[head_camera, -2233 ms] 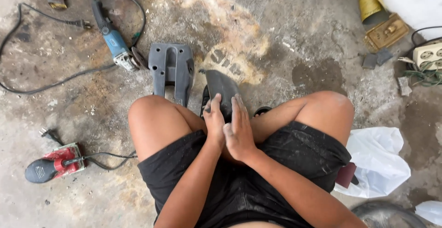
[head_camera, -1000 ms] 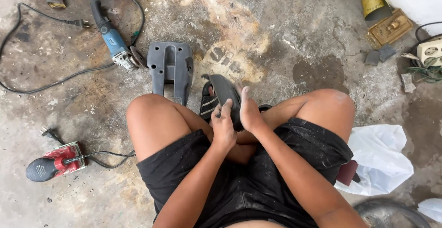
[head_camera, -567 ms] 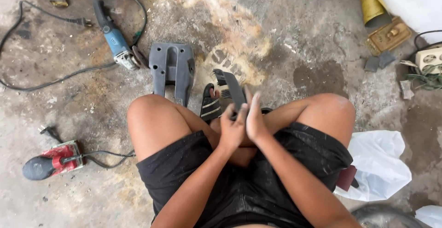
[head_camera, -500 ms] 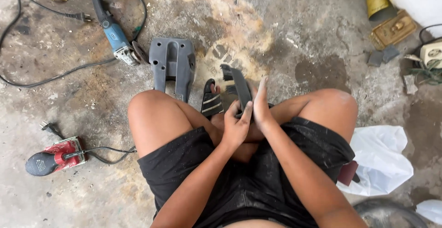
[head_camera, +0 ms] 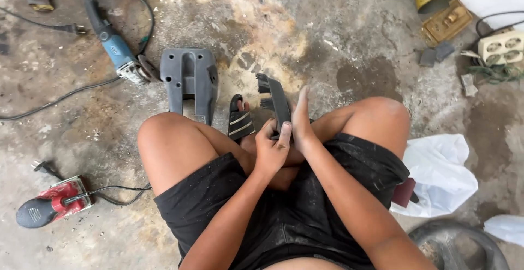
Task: The person sits cross-legged on the floor and sands a gray plastic part using a sanding block held in the right hand. They rub the block across the surface and edges of the part, occasionally turning it over to reach different sides. Nearby tools and another plastic part are visible on the floor.
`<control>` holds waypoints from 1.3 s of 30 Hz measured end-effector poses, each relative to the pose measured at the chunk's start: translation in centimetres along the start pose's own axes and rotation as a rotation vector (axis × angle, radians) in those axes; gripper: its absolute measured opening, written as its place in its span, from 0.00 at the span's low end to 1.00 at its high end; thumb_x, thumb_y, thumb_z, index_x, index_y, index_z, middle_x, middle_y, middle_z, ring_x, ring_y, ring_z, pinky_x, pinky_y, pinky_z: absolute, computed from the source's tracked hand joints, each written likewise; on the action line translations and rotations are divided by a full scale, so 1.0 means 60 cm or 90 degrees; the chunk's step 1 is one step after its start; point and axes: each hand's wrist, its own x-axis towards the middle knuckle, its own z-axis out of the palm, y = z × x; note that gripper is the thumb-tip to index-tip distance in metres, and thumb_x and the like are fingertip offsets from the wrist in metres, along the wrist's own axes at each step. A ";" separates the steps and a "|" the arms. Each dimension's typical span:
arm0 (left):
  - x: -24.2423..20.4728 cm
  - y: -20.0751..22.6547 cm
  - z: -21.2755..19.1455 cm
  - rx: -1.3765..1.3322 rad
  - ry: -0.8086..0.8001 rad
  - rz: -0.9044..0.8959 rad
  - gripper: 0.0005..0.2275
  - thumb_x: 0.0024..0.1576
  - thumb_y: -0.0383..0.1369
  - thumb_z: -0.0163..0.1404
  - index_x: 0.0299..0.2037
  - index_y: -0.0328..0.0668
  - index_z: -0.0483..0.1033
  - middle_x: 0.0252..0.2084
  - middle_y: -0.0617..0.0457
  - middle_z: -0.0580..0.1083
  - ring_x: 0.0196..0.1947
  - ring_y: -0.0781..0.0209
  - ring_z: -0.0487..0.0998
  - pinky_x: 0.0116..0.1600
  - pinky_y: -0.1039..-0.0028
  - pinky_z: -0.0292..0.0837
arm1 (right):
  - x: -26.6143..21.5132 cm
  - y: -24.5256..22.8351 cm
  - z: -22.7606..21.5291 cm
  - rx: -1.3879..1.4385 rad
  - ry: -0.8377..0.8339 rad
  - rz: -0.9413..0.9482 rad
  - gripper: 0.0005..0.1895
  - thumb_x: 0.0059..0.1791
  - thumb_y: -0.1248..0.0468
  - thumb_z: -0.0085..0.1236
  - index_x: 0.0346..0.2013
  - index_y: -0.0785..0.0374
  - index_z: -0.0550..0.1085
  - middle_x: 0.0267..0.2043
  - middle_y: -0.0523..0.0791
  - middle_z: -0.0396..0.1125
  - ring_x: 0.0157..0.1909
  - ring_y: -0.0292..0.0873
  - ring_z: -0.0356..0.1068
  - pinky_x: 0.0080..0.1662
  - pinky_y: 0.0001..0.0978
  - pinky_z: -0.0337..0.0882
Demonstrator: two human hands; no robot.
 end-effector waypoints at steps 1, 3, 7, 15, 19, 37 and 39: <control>0.002 -0.003 -0.001 0.005 0.009 0.006 0.15 0.63 0.30 0.53 0.22 0.38 0.70 0.20 0.48 0.67 0.27 0.64 0.69 0.35 0.70 0.68 | -0.006 0.009 0.002 0.009 0.006 -0.005 0.40 0.57 0.37 0.09 0.79 0.53 0.40 0.82 0.49 0.27 0.82 0.52 0.25 0.77 0.47 0.25; 0.016 0.002 -0.005 0.005 0.023 0.022 0.15 0.62 0.29 0.54 0.22 0.38 0.71 0.19 0.50 0.67 0.28 0.68 0.68 0.35 0.71 0.67 | -0.003 0.009 0.007 0.012 0.010 -0.019 0.40 0.57 0.38 0.09 0.79 0.53 0.40 0.82 0.49 0.26 0.82 0.52 0.25 0.77 0.47 0.25; 0.003 0.039 0.000 -0.004 0.002 -0.083 0.20 0.61 0.34 0.57 0.16 0.43 0.67 0.13 0.58 0.63 0.22 0.70 0.65 0.28 0.75 0.62 | 0.079 0.060 -0.049 0.010 -0.010 -0.093 0.41 0.57 0.37 0.07 0.79 0.55 0.39 0.82 0.50 0.24 0.82 0.53 0.22 0.76 0.47 0.21; 0.002 0.045 -0.011 -0.134 0.025 -0.240 0.21 0.63 0.34 0.54 0.15 0.44 0.65 0.14 0.61 0.62 0.16 0.71 0.62 0.22 0.79 0.58 | 0.085 0.097 -0.066 -0.211 -0.081 -0.312 0.37 0.59 0.46 -0.02 0.80 0.58 0.34 0.82 0.49 0.19 0.81 0.53 0.18 0.76 0.49 0.22; 0.009 0.052 -0.024 -0.042 0.014 -0.203 0.21 0.61 0.38 0.57 0.15 0.47 0.65 0.15 0.61 0.64 0.20 0.69 0.63 0.27 0.79 0.59 | 0.048 0.119 -0.047 -0.247 -0.012 -0.363 0.38 0.59 0.43 0.03 0.80 0.57 0.38 0.82 0.52 0.23 0.82 0.56 0.23 0.77 0.50 0.26; 0.030 0.011 -0.031 0.061 0.000 -0.170 0.28 0.70 0.48 0.36 0.14 0.50 0.59 0.13 0.61 0.59 0.17 0.70 0.58 0.27 0.75 0.56 | 0.056 0.109 -0.047 -0.277 -0.068 -0.407 0.34 0.61 0.48 0.08 0.79 0.58 0.44 0.82 0.55 0.27 0.81 0.59 0.26 0.76 0.54 0.29; 0.010 -0.002 -0.029 0.102 -0.003 -0.204 0.28 0.69 0.48 0.39 0.14 0.50 0.59 0.12 0.62 0.60 0.18 0.69 0.61 0.27 0.73 0.58 | 0.082 0.110 -0.057 -0.251 -0.099 -0.310 0.35 0.60 0.48 0.03 0.79 0.56 0.43 0.82 0.54 0.28 0.81 0.59 0.26 0.76 0.54 0.27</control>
